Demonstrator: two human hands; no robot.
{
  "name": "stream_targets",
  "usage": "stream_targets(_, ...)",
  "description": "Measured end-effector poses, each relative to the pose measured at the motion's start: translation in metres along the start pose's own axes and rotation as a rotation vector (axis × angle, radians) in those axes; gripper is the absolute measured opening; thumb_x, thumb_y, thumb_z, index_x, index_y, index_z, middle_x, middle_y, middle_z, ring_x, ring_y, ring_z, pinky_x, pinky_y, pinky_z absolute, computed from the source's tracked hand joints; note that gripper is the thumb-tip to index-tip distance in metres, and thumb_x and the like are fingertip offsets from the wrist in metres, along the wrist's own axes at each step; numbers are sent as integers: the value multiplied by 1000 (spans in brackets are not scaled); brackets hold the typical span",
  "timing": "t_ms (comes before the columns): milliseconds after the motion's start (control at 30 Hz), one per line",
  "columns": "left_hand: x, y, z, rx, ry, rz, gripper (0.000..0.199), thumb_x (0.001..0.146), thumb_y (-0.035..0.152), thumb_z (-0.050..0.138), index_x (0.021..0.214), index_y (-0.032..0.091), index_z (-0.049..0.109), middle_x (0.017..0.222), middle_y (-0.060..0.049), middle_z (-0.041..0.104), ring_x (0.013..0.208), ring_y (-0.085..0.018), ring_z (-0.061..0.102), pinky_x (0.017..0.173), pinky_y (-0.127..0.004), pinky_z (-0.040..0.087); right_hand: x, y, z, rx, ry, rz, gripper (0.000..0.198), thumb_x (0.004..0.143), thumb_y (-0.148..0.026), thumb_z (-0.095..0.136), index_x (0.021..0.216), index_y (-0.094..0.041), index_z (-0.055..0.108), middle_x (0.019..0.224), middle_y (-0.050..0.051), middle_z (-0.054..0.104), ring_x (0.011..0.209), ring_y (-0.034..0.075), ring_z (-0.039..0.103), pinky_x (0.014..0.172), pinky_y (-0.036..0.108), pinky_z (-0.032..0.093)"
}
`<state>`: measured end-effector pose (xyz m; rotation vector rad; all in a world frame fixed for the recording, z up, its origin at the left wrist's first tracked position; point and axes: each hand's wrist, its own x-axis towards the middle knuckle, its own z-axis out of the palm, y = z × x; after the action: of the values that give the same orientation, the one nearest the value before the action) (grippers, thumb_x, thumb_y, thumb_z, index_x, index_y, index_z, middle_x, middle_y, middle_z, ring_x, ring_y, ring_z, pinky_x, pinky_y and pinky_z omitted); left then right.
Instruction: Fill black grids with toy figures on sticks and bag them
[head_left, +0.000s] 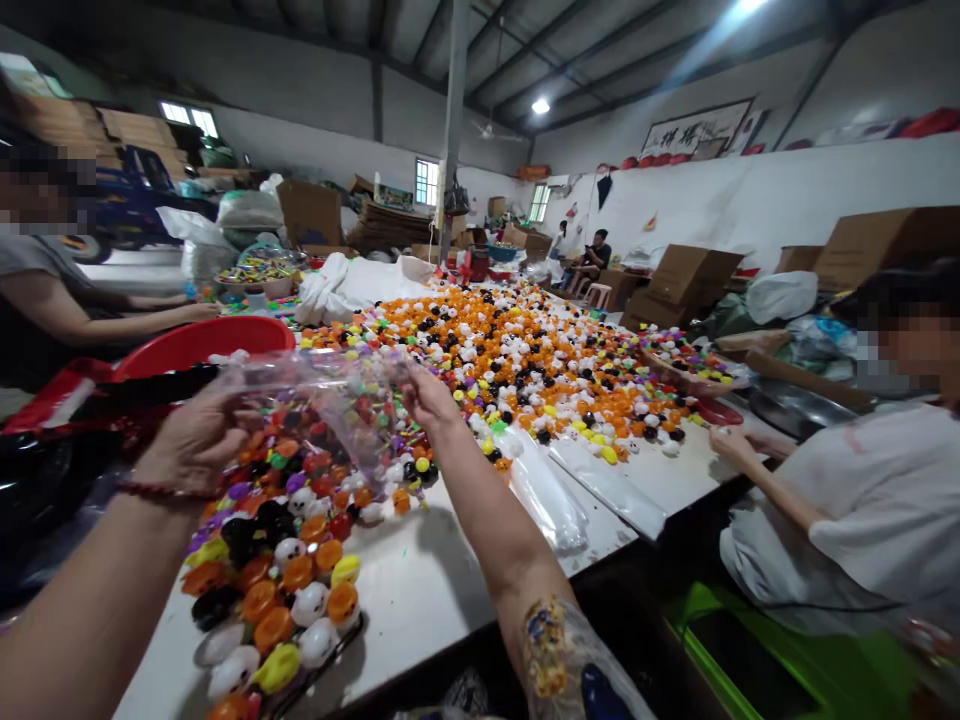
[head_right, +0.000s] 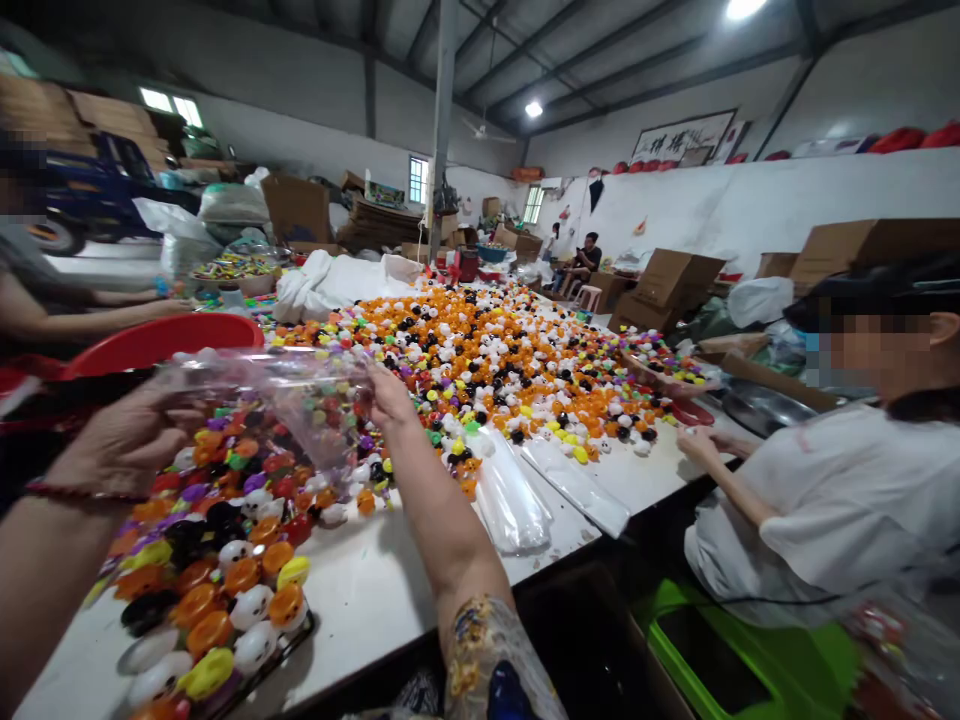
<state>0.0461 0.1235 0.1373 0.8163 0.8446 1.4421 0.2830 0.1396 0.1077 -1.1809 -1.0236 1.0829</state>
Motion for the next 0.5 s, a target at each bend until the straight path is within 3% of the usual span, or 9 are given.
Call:
stream_targets(100, -14, 28, -14, -226, 170, 246, 34, 79, -7, 42, 82, 21, 62, 71, 9, 72, 65, -4, 68, 55, -9, 54, 19, 1, 43, 512, -173, -23, 5, 87, -23, 63, 83, -21, 65, 74, -4, 72, 68, 9, 66, 71, 20, 56)
stream_targets(167, -21, 30, -31, -250, 228, 298, 34, 82, -8, 38, 81, 17, 61, 69, 7, 71, 69, -4, 68, 68, -14, 58, 18, 18, 64, 650, -254, 39, 4, 86, -20, 63, 83, -21, 65, 76, -4, 73, 75, 10, 68, 78, 22, 57)
stream_targets(300, -20, -8, -83, -120, 239, 109, 15, 92, 11, 51, 83, 9, 63, 73, 2, 71, 77, -8, 67, 84, -24, 55, 7, 81, 84, 542, -300, 240, 7, 88, -20, 61, 84, -21, 67, 79, -3, 74, 80, 10, 70, 83, 24, 56)
stream_targets(333, -19, -21, -96, -117, 330, 104, 14, 91, 17, 55, 82, 11, 63, 71, 2, 70, 79, -11, 68, 86, -27, 55, 5, 97, 86, 506, -284, 280, 8, 88, -22, 61, 82, -21, 67, 79, -2, 74, 81, 10, 70, 82, 24, 56)
stream_targets(400, -18, -47, -119, -108, 373, 85, 16, 86, 29, 65, 81, 14, 64, 75, -2, 72, 88, -16, 68, 92, -34, 54, 1, 125, 88, 449, -242, 323, 8, 85, -27, 65, 80, -21, 66, 80, -1, 75, 82, 13, 71, 79, 26, 57)
stream_targets(500, -23, -77, -137, -86, 373, 104, 30, 76, 43, 75, 77, 15, 63, 78, -4, 72, 86, -18, 69, 90, -36, 55, -10, 152, 88, 393, -238, 302, 16, 80, -36, 71, 81, -21, 66, 84, 2, 75, 85, 15, 71, 81, 28, 57)
